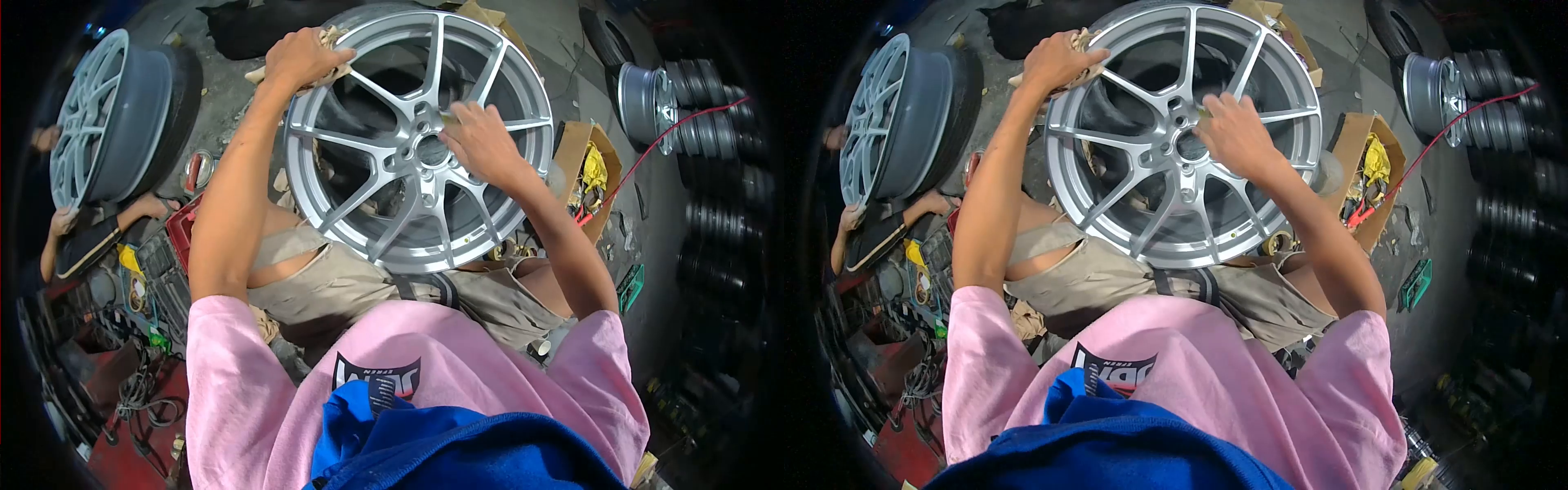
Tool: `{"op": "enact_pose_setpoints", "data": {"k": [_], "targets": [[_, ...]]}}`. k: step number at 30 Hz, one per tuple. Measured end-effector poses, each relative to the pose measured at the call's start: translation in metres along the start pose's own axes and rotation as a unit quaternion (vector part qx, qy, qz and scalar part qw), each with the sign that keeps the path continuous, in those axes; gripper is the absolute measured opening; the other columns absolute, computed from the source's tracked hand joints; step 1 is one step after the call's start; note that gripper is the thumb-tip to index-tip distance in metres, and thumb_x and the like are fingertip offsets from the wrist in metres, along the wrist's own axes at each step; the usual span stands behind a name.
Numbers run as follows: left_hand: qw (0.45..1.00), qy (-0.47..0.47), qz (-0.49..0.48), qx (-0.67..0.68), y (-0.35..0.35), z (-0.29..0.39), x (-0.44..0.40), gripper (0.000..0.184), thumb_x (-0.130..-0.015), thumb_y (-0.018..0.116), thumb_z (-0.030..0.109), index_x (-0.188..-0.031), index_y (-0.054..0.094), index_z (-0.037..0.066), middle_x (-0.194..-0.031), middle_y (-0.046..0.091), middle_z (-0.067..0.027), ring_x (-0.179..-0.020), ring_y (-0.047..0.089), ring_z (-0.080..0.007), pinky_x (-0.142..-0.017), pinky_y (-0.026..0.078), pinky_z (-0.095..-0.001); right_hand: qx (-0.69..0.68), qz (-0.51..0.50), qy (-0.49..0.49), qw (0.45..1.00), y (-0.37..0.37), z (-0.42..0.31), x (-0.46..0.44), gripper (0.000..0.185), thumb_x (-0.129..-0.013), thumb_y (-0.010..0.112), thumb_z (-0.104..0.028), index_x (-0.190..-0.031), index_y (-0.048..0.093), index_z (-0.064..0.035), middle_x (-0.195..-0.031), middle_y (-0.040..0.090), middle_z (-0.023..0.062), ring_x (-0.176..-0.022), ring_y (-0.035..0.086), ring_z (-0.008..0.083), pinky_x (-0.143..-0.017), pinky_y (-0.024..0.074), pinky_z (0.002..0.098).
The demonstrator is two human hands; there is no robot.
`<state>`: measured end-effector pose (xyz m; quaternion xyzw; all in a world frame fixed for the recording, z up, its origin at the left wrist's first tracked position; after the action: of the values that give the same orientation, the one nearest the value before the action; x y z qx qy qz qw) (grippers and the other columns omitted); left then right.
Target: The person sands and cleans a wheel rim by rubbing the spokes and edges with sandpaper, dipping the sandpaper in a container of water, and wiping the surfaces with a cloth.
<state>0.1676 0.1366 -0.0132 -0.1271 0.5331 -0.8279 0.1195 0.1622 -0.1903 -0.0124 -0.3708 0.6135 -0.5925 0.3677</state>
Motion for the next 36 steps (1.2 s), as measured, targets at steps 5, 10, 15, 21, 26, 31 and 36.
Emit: {"op": "enact_pose_setpoints", "data": {"k": [5,10,15,21,26,31,36], "targets": [[1.0,-0.011,-0.021,-0.012,-0.001,0.0,0.001,0.08,-0.074,0.073,0.074,-0.119,0.078,0.008,-0.111,0.078,-0.021,-0.108,0.074,-0.039,-0.096,0.056,-0.0471,-0.132,0.054,0.206,0.968,-0.019,0.008,0.019,0.026,-0.104,0.061,-0.029,-0.114,0.077,-0.0102,-0.102,0.067,0.0163,-0.093,0.07,0.0395,-0.078,0.0558,0.0509],[1.0,0.008,-0.006,-0.026,0.001,0.002,-0.002,0.082,-0.075,0.071,0.075,-0.12,0.078,0.007,-0.113,0.078,-0.02,-0.11,0.073,-0.0393,-0.098,0.055,-0.0473,-0.171,0.148,0.276,0.934,0.052,-0.017,0.021,0.048,-0.1,0.067,-0.036,-0.134,0.068,-0.0032,-0.108,0.073,0.0235,-0.092,0.072,0.0446,-0.081,0.0576,0.0535],[0.999,-0.003,0.031,-0.04,0.006,0.0,0.0,0.08,-0.075,0.072,0.074,-0.12,0.077,0.008,-0.113,0.078,-0.0198,-0.111,0.073,-0.0392,-0.097,0.055,-0.0478,-0.321,0.091,0.391,0.858,0.077,-0.028,0.013,0.057,-0.093,0.072,-0.034,-0.135,0.063,0.0042,-0.097,0.073,0.0273,-0.09,0.072,0.0457,-0.083,0.056,0.0535],[1.0,-0.015,0.019,-0.019,0.001,0.003,0.001,0.074,-0.074,0.074,0.071,-0.12,0.078,0.013,-0.112,0.078,-0.0194,-0.109,0.073,-0.0396,-0.095,0.055,-0.0485,-0.311,0.01,0.368,0.876,0.061,0.004,-0.016,0.046,-0.09,0.072,-0.026,-0.12,0.064,0.0084,-0.108,0.073,0.0334,-0.106,0.071,0.049,-0.097,0.0563,0.0539],[0.999,-0.007,0.03,-0.019,0.002,0.008,0.005,0.068,-0.078,0.076,0.068,-0.113,0.079,0.01,-0.108,0.078,-0.0211,-0.105,0.074,-0.0396,-0.093,0.054,-0.0464,-0.252,0.027,0.341,0.905,0.038,-0.009,-0.003,0.031,-0.087,0.073,-0.019,-0.106,0.068,0.0052,-0.101,0.075,0.0281,-0.101,0.073,0.0458,-0.091,0.0582,0.0525],[0.999,0.01,0.053,-0.003,0.002,0.005,0.004,0.066,-0.079,0.078,0.064,-0.114,0.079,0.008,-0.108,0.078,-0.0211,-0.105,0.075,-0.0383,-0.095,0.054,-0.0452,-0.256,0.02,0.32,0.912,0.044,0.007,-0.015,0.027,-0.089,0.072,-0.018,-0.102,0.071,0.0061,-0.093,0.075,0.0275,-0.092,0.075,0.0443,-0.085,0.0589,0.053],[0.998,-0.007,0.048,0.029,0.001,0.009,0.007,0.06,-0.079,0.081,0.058,-0.109,0.08,0.006,-0.102,0.08,-0.0176,-0.098,0.076,-0.0325,-0.091,0.054,-0.0419,-0.295,-0.011,0.299,0.908,0.028,-0.005,0.023,0.03,-0.098,0.068,-0.026,-0.103,0.074,0.0029,-0.097,0.075,0.0236,-0.097,0.073,0.0448,-0.085,0.0582,0.0534]]}}
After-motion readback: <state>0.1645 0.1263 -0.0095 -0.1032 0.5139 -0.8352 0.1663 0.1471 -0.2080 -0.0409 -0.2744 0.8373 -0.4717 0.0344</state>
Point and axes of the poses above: each hand's wrist, its own x-axis away from the middle knuckle, its own y-axis out of the palm, z = x × y, the point moved 4 cm from there along -x, towards the middle knuckle
